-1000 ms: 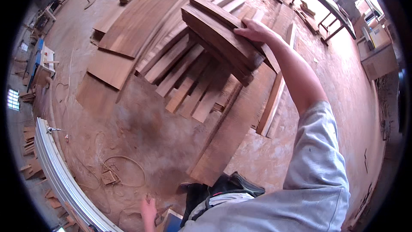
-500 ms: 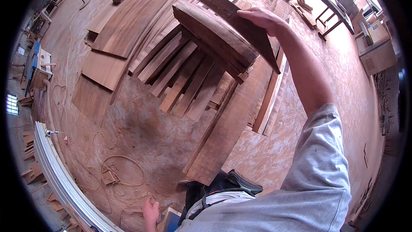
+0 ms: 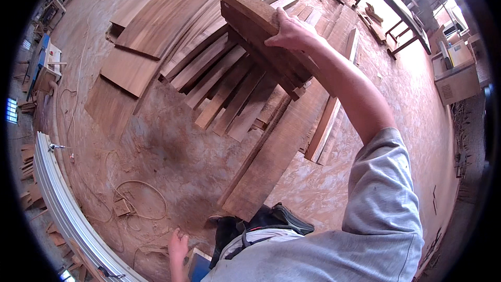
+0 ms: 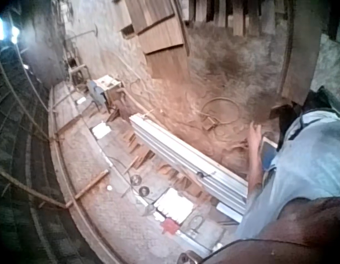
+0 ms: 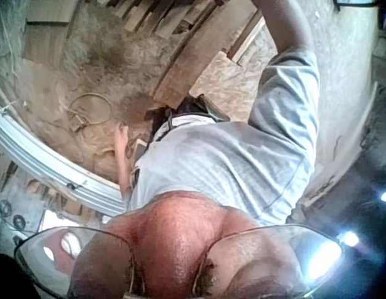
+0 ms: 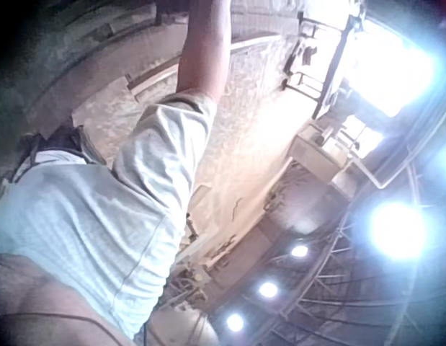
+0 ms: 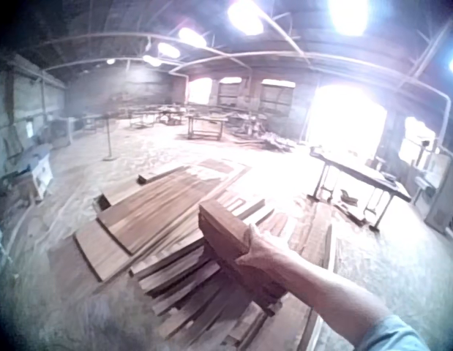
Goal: The person measures and cuts pieces of wood using a table saw. They repeatedly measure the wood with a tape measure, position it on the saw, and push it through to make cuts, then stack the finished pieces.
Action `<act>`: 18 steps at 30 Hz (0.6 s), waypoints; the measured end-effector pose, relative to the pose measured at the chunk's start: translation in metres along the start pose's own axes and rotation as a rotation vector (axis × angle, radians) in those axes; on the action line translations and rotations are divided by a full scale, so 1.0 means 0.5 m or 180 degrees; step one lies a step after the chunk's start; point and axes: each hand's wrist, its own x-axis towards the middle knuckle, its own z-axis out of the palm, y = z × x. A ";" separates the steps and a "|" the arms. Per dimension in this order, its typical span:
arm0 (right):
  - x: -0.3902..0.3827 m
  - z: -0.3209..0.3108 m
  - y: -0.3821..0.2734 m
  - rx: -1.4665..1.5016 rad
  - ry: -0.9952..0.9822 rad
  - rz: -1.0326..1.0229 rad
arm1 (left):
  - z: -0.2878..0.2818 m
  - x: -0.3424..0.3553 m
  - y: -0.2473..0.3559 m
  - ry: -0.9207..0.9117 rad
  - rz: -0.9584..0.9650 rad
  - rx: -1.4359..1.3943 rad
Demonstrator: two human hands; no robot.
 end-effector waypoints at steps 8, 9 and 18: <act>0.000 -0.003 -0.034 -0.0255 0.0004 0.0264 | 0.017 0.004 -0.021 -0.0052 -0.0279 -0.0331; -0.001 -0.002 -0.036 -0.0279 -0.0008 0.0291 | 0.018 0.000 -0.022 0.0028 -0.0238 -0.0212; 0.002 -0.001 -0.039 -0.0333 -0.0120 0.0361 | -0.002 -0.018 0.001 -0.0119 -0.0574 -0.0413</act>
